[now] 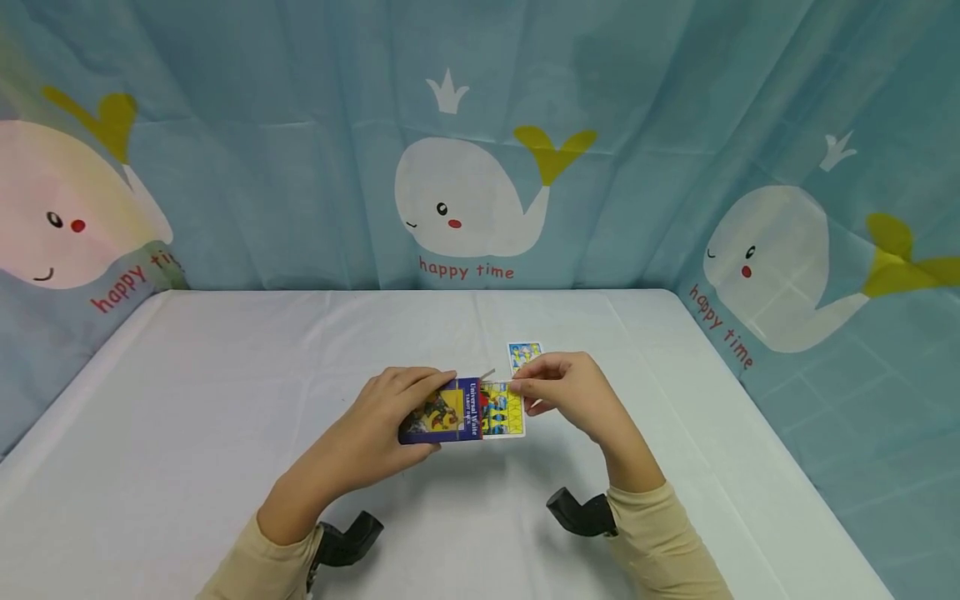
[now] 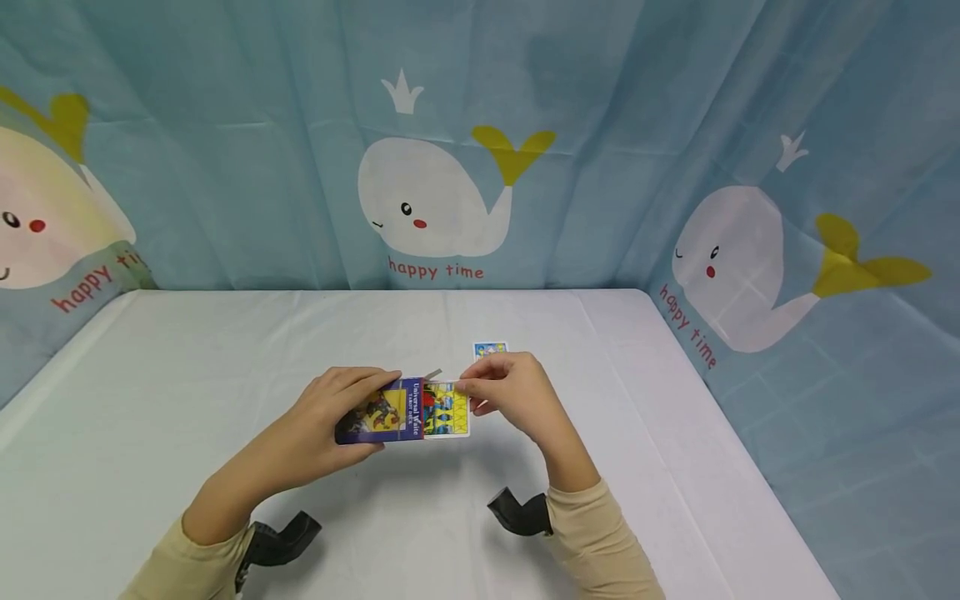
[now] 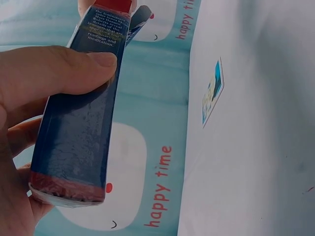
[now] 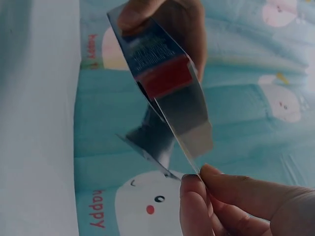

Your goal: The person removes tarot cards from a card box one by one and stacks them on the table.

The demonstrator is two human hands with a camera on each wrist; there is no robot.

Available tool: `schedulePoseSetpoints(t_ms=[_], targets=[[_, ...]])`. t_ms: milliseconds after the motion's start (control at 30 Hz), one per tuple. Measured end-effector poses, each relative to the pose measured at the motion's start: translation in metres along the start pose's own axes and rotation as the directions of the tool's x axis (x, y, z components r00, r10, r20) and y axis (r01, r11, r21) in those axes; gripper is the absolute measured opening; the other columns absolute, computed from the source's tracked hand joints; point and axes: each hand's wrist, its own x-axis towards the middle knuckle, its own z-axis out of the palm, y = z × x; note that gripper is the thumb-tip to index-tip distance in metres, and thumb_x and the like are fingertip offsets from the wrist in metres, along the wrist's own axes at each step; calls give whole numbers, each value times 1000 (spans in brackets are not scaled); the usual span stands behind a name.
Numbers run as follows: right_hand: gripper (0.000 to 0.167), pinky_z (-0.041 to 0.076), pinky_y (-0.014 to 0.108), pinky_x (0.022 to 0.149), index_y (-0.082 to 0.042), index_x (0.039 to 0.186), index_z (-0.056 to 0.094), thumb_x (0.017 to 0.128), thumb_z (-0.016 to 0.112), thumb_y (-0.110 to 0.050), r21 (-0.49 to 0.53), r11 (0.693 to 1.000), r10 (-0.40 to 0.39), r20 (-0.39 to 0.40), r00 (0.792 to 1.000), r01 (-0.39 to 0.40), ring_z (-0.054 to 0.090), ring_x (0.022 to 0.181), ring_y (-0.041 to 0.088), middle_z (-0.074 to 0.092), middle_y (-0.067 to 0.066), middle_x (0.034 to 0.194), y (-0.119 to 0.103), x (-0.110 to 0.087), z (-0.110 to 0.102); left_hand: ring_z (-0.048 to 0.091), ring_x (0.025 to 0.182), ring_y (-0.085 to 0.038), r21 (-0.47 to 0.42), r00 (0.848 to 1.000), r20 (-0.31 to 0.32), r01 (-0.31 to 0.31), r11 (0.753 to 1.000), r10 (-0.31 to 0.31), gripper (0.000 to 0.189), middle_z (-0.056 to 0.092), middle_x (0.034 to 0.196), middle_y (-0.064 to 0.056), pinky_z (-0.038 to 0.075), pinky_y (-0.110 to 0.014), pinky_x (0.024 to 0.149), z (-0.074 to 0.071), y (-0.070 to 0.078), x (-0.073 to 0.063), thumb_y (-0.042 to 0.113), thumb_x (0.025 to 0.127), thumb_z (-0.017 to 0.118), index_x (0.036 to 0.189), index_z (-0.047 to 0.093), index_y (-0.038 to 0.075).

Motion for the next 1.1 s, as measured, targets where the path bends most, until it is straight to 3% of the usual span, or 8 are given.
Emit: schedulePoseSetpoints(t_ms=[300, 800, 1100], targets=[[23, 61, 37, 73, -1, 96, 75, 88, 75, -23, -46, 999, -6, -2, 1000, 6, 67, 69, 19, 71, 6, 80, 1, -2, -19, 50, 127, -29, 4, 1000, 3, 25, 1000, -25, 78, 56, 141, -8, 42, -55, 104, -2, -1, 0, 23, 76, 86, 145, 51, 16], [26, 60, 32, 70, 3, 97, 73, 89, 75, -22, -75, 996, -37, 32, 999, 39, 67, 69, 18, 69, 6, 78, 1, -6, -32, 50, 126, -29, -1, 999, -1, 35, 999, -35, 77, 56, 140, -7, 42, -55, 104, -3, -2, -1, 20, 77, 85, 145, 51, 17], [25, 60, 34, 71, 1, 99, 74, 89, 74, -22, -112, 994, -12, 44, 999, 17, 66, 71, 19, 72, 7, 82, 2, -7, -40, 50, 127, -29, 5, 999, -8, 44, 999, -44, 77, 57, 140, -8, 42, -56, 104, -5, -1, 0, 20, 76, 86, 145, 52, 17]])
